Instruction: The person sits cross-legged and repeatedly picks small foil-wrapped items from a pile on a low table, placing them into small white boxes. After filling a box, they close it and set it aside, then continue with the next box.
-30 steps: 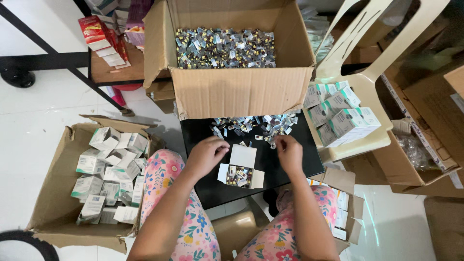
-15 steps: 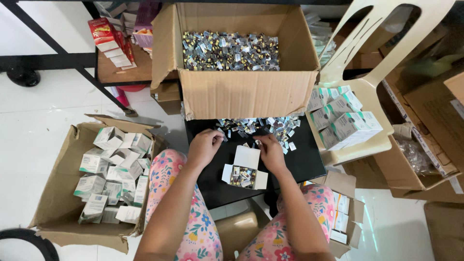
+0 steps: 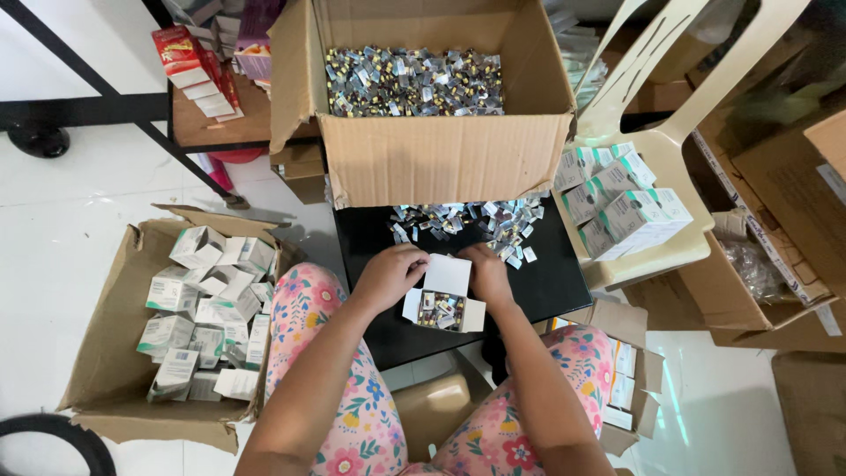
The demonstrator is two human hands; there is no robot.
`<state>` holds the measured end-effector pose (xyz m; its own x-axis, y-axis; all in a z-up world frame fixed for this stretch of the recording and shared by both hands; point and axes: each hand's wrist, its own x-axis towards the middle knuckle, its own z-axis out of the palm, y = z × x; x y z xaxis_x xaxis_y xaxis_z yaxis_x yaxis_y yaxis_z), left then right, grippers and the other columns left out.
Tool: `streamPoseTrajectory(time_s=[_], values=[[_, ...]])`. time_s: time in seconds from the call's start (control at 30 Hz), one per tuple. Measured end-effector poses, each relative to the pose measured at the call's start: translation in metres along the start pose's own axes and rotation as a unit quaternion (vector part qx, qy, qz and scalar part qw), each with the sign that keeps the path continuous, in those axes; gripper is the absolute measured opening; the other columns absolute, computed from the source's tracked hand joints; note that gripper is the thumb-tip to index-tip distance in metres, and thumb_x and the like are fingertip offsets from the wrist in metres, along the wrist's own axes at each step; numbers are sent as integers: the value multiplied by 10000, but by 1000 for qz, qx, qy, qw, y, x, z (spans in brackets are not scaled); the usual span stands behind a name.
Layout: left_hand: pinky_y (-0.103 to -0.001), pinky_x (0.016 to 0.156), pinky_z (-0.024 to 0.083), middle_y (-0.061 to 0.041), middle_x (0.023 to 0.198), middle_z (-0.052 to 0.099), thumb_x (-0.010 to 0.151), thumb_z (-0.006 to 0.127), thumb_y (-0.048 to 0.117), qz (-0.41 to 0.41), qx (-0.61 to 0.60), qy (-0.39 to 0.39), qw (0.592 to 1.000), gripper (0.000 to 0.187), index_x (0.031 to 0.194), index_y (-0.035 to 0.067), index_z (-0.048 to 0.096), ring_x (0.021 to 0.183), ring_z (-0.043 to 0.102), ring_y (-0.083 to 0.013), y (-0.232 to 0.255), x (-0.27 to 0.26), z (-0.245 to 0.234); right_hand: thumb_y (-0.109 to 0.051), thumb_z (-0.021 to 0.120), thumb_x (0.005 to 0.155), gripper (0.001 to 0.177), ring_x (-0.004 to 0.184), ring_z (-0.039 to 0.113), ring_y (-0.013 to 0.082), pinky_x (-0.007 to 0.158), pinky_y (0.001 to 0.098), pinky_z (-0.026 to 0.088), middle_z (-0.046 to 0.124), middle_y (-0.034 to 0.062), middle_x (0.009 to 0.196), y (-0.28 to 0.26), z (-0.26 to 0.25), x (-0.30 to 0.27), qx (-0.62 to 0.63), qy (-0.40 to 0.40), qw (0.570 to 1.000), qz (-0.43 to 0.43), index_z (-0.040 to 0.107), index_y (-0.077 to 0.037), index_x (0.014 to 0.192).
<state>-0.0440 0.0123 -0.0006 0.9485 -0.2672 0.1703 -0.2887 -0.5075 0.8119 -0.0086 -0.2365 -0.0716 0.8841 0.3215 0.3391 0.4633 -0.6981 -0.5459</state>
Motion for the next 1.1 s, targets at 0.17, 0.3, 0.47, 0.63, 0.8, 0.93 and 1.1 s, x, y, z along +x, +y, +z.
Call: streamPoseTrajectory(time_s=[0.17,0.3,0.47,0.63,0.8,0.93,1.1], values=[[-352,730,576,-89,931,718,906,709,147,5,-13,37,999,134,995,52,737,812,727,-241,0,2,-8,-10,713,919,130,699,624,129,630,276,520,681,49,897,13,-25,11,245,42,947,204,683,-22,1045],[-349,719,580,-92,906,706,903,716,142,-3,-25,42,999,130,993,51,740,795,727,-238,-5,3,-10,7,684,951,136,723,599,55,634,223,520,666,4,853,-11,-55,-2,344,15,920,186,632,-13,1075],[-376,715,564,-106,900,702,896,727,135,23,-13,43,999,124,982,48,744,806,709,-272,-8,6,-4,5,695,944,101,702,555,56,606,227,468,645,2,814,-60,-78,-21,332,-126,914,198,683,-17,1042],[-378,713,562,-109,880,700,887,726,146,16,-15,33,999,130,967,44,741,793,714,-264,-6,8,-4,12,725,914,158,721,535,48,636,221,479,601,3,795,-82,-85,-15,241,-146,949,144,708,-25,1066],[-374,851,564,-96,1063,688,819,804,166,5,-86,-48,995,324,1114,76,703,938,703,-264,-6,-1,-6,30,689,908,214,780,586,39,678,209,504,706,-14,949,-83,-92,-13,359,-71,913,183,675,-40,1110],[-443,1064,446,-144,1311,558,691,886,113,76,-65,-96,990,661,1301,96,630,1257,535,-360,-4,-19,-3,-3,783,864,245,744,628,57,661,235,539,676,39,844,-97,-75,-21,264,-137,945,137,702,-30,1094],[-436,1081,440,-147,1377,497,631,859,82,15,11,-125,992,772,1352,129,587,1296,472,-383,-1,-21,2,-24,703,925,194,780,634,64,693,251,550,733,55,939,-102,-78,-18,230,-97,961,123,708,-15,1119]])
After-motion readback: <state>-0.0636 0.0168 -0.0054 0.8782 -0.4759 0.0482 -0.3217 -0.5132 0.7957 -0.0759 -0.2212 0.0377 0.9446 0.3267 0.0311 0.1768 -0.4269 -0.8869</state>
